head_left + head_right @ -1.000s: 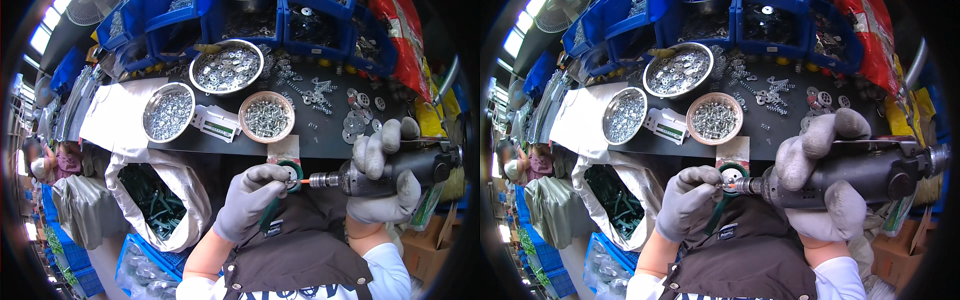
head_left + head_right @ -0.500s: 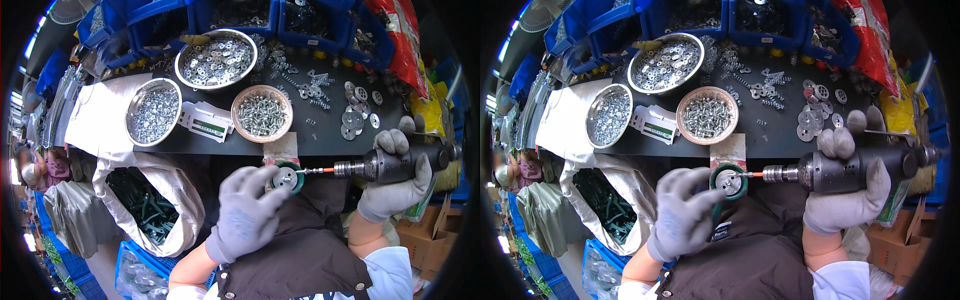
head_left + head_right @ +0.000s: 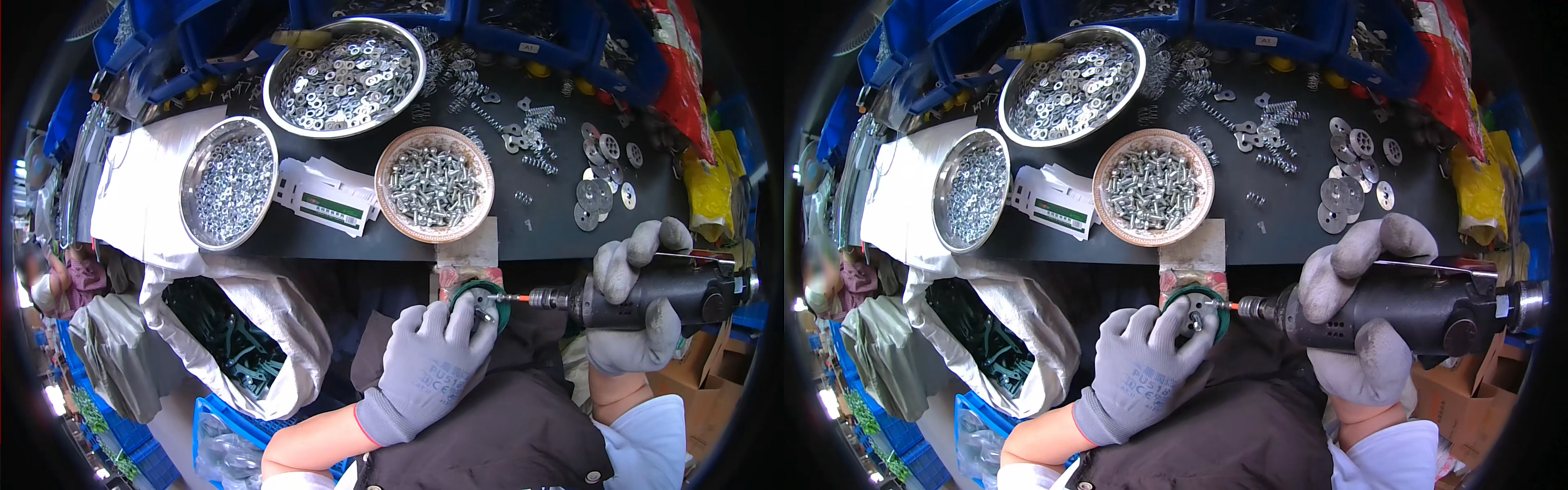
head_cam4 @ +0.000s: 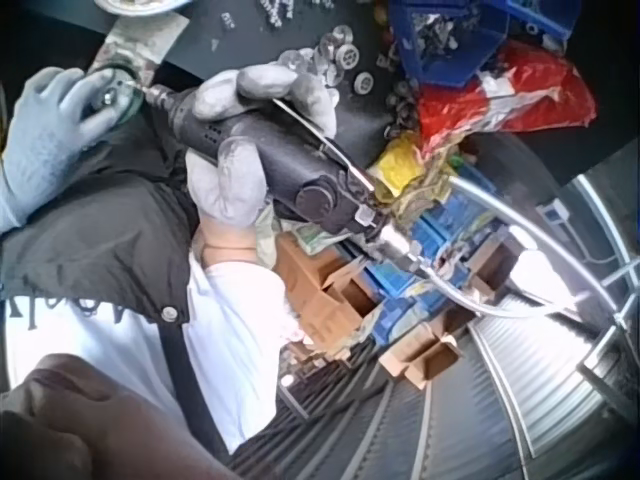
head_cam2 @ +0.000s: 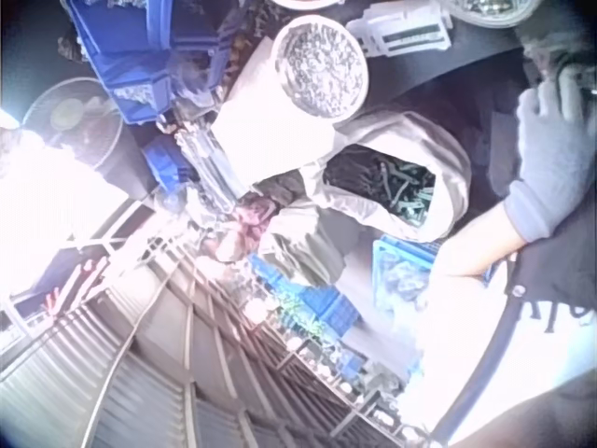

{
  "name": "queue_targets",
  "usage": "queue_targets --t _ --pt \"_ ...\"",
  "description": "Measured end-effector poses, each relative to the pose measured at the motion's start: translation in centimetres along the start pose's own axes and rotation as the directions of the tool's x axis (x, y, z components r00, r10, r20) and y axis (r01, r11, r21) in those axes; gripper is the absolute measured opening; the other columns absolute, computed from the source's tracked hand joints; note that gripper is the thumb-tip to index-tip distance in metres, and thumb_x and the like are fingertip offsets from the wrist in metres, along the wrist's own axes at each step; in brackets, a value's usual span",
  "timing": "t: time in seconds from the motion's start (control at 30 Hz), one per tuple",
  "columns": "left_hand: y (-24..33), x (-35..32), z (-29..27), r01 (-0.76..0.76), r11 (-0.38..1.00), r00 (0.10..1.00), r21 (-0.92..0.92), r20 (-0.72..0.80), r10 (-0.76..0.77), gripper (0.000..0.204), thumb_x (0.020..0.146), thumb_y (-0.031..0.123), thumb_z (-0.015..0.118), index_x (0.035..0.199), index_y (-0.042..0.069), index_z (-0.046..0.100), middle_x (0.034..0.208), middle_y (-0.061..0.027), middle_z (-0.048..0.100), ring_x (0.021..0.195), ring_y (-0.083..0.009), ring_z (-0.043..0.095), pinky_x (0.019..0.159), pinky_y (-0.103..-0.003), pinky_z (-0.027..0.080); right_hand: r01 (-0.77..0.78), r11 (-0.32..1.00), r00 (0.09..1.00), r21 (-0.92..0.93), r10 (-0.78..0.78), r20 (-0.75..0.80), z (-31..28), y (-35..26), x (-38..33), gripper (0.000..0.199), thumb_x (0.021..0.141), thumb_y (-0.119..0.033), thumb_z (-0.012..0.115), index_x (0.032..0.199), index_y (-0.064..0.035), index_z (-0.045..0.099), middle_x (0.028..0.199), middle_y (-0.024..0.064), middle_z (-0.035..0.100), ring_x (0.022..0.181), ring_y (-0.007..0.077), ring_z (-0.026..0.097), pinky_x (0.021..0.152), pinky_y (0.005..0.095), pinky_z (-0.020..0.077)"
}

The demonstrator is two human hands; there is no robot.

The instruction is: The person assembles a caulking gun by placing a spring, washer, and metal plate into the handle and driving a screw with a power tool. They then apply a sticker to a plastic tube, insert it into the handle, and place the finished assembly into a plastic bag.

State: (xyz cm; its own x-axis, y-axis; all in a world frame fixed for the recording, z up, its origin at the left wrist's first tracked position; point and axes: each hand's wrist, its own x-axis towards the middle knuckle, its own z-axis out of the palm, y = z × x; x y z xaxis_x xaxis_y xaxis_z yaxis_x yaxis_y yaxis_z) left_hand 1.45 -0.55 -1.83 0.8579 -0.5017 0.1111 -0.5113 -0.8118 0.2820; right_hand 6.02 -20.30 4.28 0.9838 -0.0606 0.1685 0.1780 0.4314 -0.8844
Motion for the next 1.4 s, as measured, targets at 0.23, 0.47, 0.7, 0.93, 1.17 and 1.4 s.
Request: queue_targets --t 0.23,0.47,0.7,0.93,1.17,1.4 --pt "-0.2 0.0 0.2 0.007 0.999 1.000 -0.041 0.003 -0.007 0.049 0.072 0.038 0.073 0.117 0.022 0.060 0.115 -0.0033 0.054 0.093 -0.0190 0.054 0.080 -0.040 0.041 -0.112 0.994 0.993 -0.015 0.112 -0.028 1.2 0.5 -0.5 0.079 0.073 -0.023 0.087 0.137 -0.0138 0.042 0.103 0.0048 0.055 0.079 0.0196 0.062 0.068 0.0336 0.0530" --pt "-0.5 -0.5 0.9 -0.014 0.997 0.998 -0.082 -0.060 0.009 0.042 0.076 0.037 0.069 0.114 0.021 0.063 0.114 -0.0047 0.056 0.093 -0.0197 0.054 0.079 -0.040 0.042 -0.173 0.977 0.974 -0.123 0.188 0.127 4.7 0.2 -0.1 0.041 0.075 -0.014 0.085 0.098 0.0035 0.057 0.079 0.0139 0.065 0.074 0.0214 0.067 0.070 0.0296 0.0551" --pt "-1.5 -1.0 1.4 -0.055 0.994 0.989 -0.091 -0.139 0.042 0.038 0.076 0.039 0.069 0.107 0.017 0.064 0.114 -0.0063 0.056 0.098 -0.0244 0.054 0.081 -0.042 0.043 0.045 0.920 0.920 -0.388 0.112 0.374 5.1 1.6 0.7 0.029 0.078 -0.018 0.082 0.093 -0.0038 0.061 0.077 0.0124 0.062 0.065 0.0230 0.064 0.059 0.0332 0.0536" --pt "-2.0 -0.4 -1.5 -0.124 0.985 0.992 -0.124 -0.009 0.124 0.036 0.074 0.035 0.071 0.104 0.015 0.067 0.108 -0.0044 0.058 0.092 -0.0217 0.055 0.081 -0.038 0.043 0.003 0.908 0.902 -0.420 0.179 0.392 5.6 1.9 0.7 0.053 0.081 0.007 0.058 0.131 -0.0037 0.047 0.106 0.0158 0.062 0.082 0.0202 0.065 0.072 0.0329 0.0553" --pt "-2.5 0.1 -1.0 -0.105 0.939 0.988 -0.329 -0.143 0.061 0.028 0.075 0.023 0.072 0.100 0.012 0.065 0.103 -0.0088 0.060 0.097 -0.0282 0.057 0.084 -0.042 0.044 0.096 0.995 0.980 -0.027 -0.090 0.177 4.5 -2.6 -0.7 0.060 0.080 -0.014 0.066 0.134 0.0008 0.045 0.103 0.0134 0.058 0.072 0.0177 0.058 0.064 0.0280 0.0494" --pt "-6.2 9.4 -0.5 0.145 0.976 0.902 -0.164 -0.384 -0.199 0.019 0.079 0.020 0.070 0.095 0.009 0.069 0.095 -0.0105 0.065 0.093 -0.0311 0.061 0.081 -0.042 0.047 0.197 0.979 0.980 -0.044 -0.195 0.041 0.2 -2.5 -1.8 0.054 0.082 -0.009 0.062 0.132 0.0016 0.044 0.101 0.0116 0.057 0.075 0.0169 0.061 0.070 0.0295 0.0526"
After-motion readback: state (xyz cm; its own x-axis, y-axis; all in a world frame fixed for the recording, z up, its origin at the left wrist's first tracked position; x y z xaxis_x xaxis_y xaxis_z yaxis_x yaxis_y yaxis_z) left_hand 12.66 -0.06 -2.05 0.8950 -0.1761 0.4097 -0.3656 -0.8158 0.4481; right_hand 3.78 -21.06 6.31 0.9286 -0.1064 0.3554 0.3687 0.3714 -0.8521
